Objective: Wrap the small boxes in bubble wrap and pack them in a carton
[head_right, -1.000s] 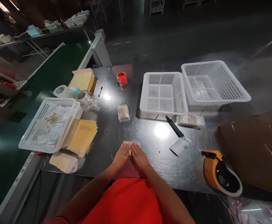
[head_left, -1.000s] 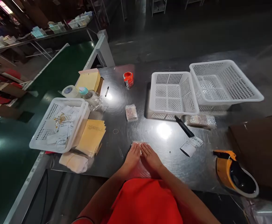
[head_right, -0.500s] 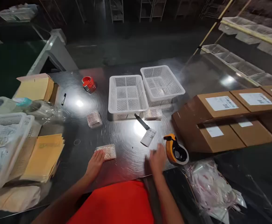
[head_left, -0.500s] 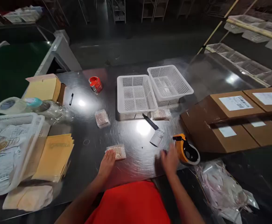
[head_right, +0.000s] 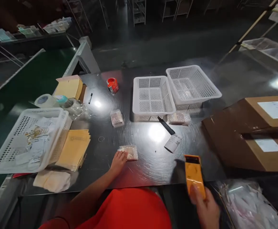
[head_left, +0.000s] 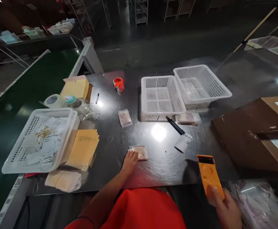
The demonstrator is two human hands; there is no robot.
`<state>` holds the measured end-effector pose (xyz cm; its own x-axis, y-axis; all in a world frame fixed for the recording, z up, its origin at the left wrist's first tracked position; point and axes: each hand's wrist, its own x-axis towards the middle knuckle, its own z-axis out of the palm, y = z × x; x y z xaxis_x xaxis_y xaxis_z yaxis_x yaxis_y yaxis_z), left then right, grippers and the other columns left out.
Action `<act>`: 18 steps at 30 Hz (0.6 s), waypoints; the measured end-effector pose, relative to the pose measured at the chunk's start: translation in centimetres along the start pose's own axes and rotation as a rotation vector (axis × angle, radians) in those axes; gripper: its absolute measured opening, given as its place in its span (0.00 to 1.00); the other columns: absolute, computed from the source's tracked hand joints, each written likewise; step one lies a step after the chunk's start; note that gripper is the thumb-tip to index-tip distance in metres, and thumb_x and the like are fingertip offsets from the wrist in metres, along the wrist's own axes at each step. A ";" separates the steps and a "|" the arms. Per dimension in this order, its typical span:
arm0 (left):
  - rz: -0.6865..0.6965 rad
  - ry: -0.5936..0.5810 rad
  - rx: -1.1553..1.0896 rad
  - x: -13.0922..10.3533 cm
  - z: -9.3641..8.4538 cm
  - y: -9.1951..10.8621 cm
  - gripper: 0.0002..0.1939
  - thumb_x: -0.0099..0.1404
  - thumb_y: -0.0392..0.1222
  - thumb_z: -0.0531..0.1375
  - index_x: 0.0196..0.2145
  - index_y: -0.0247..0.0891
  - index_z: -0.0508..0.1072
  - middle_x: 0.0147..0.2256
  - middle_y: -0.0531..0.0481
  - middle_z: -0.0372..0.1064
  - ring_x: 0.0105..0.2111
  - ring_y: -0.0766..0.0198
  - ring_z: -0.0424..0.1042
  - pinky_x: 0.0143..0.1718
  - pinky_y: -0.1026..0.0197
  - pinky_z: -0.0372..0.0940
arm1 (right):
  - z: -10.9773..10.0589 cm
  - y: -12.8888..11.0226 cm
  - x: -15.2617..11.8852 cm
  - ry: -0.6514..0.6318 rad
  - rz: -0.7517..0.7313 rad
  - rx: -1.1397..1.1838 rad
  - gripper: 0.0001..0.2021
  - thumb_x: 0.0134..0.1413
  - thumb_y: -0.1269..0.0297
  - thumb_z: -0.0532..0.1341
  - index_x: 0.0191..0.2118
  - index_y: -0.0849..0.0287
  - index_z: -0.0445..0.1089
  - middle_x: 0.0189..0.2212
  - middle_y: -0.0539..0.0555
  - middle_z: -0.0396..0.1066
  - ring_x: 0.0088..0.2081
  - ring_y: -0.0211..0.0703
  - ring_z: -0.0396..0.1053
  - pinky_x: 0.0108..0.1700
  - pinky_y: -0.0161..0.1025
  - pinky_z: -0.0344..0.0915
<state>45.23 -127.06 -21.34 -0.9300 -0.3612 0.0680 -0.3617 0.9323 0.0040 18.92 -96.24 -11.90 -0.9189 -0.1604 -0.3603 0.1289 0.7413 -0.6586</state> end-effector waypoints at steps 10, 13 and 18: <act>-0.018 0.190 -0.172 0.7 1.1 0.1 0.17 0.65 0.28 0.52 0.46 0.38 0.74 0.40 0.45 0.74 0.44 0.56 0.71 0.52 0.48 0.66 | 16.5 -15.7 -11.2 -0.333 -0.061 0.365 0.26 0.43 0.36 0.56 0.25 0.58 0.68 0.21 0.52 0.68 0.26 0.44 0.64 0.27 0.39 0.62; -0.049 0.240 -0.225 0.8 1.1 0.0 0.16 0.65 0.27 0.51 0.42 0.38 0.74 0.38 0.46 0.73 0.41 0.58 0.70 0.51 0.49 0.66 | 18.7 -16.7 -10.7 -0.302 -0.055 0.254 0.27 0.42 0.35 0.53 0.22 0.57 0.67 0.18 0.52 0.66 0.23 0.43 0.62 0.26 0.40 0.60; -0.099 0.252 -0.290 1.0 1.2 -0.3 0.11 0.65 0.27 0.53 0.30 0.39 0.71 0.30 0.48 0.69 0.35 0.59 0.70 0.46 0.53 0.68 | 19.1 -15.6 -11.4 -0.288 -0.047 0.195 0.26 0.41 0.36 0.53 0.20 0.56 0.65 0.18 0.54 0.66 0.23 0.44 0.63 0.25 0.40 0.59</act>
<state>44.35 -127.69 -22.50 -0.8333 -0.4670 0.2957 -0.3823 0.8733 0.3019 34.49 -118.39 -10.11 -0.7861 -0.3896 -0.4799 0.1832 0.5947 -0.7828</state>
